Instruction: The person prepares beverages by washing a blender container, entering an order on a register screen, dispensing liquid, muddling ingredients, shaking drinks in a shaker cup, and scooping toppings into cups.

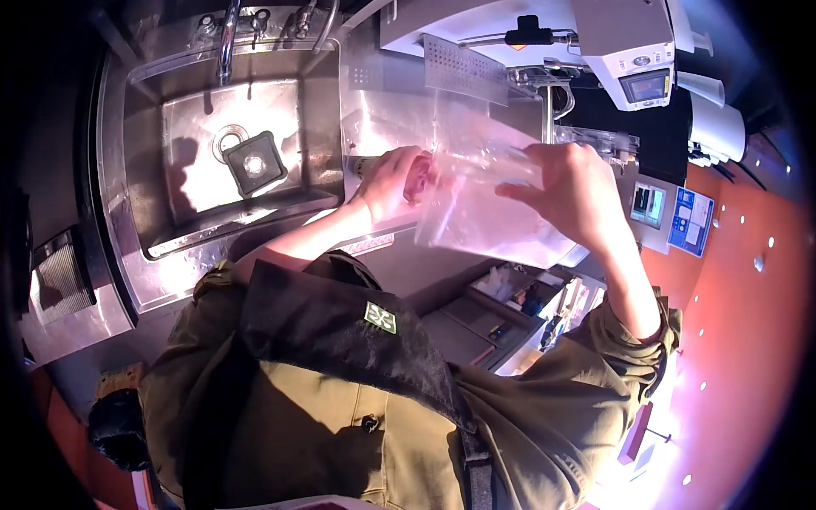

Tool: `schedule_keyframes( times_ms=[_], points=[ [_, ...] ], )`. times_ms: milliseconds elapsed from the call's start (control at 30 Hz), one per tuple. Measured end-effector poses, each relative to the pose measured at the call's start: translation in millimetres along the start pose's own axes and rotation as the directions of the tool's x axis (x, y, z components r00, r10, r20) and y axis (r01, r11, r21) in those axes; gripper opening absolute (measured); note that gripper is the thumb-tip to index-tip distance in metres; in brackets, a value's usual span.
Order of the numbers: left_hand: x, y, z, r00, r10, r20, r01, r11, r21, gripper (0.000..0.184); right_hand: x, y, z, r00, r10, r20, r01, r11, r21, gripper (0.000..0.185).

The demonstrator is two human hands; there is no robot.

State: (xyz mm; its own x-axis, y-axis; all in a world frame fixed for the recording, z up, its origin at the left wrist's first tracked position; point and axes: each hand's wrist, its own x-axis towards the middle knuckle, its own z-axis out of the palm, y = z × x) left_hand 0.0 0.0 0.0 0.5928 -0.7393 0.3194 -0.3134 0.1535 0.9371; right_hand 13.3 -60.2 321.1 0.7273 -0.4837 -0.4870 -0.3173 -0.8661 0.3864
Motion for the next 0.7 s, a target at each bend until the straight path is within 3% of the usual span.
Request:
schedule_keyframes(
  times_ms=[67, 100, 167, 267, 367, 633, 667, 700],
  points=[
    [-1, 4, 4, 0.994, 0.039, -0.102, -0.034, 0.998, 0.049, 0.079, -6, 2, -2, 0.998, -0.007, 0.057, 0.006, 1.0, 0.023, 0.041],
    [12, 14, 19, 0.992, 0.038, -0.119, -0.04, 0.999, -0.012, 0.079, -13, 7, -1, 0.998, -0.037, -0.051, 0.034, 0.998, -0.045, 0.04],
    [8, 18, 13, 0.996, -0.004, -0.091, 0.003, 1.0, -0.011, 0.079, -13, 3, 2, 0.996, -0.041, -0.082, 0.039, 0.999, -0.019, 0.04],
    [0, 8, 12, 0.995, 0.006, -0.102, 0.0, 0.998, 0.059, 0.08, -12, 2, 0, 1.0, 0.015, 0.021, -0.016, 1.0, 0.008, 0.04],
    [1, 1, 15, 0.993, 0.03, -0.118, -0.03, 1.0, 0.003, 0.081, -12, 8, 14, 0.996, -0.013, -0.089, 0.01, 0.999, -0.036, 0.04],
    [-2, 5, 10, 0.988, 0.042, -0.15, -0.038, 0.999, 0.03, 0.074, -18, -2, 15, 0.994, -0.038, -0.099, 0.037, 0.999, -0.015, 0.043],
    [-3, 4, 10, 0.987, 0.044, -0.153, -0.038, 0.998, 0.044, 0.073, -17, -5, 10, 1.0, 0.024, 0.011, -0.024, 1.0, 0.013, 0.045],
    [-3, 5, 10, 0.99, 0.021, -0.141, -0.016, 0.999, 0.035, 0.071, -18, -5, 13, 0.999, 0.005, -0.038, -0.005, 1.0, -0.007, 0.045]
  ],
)
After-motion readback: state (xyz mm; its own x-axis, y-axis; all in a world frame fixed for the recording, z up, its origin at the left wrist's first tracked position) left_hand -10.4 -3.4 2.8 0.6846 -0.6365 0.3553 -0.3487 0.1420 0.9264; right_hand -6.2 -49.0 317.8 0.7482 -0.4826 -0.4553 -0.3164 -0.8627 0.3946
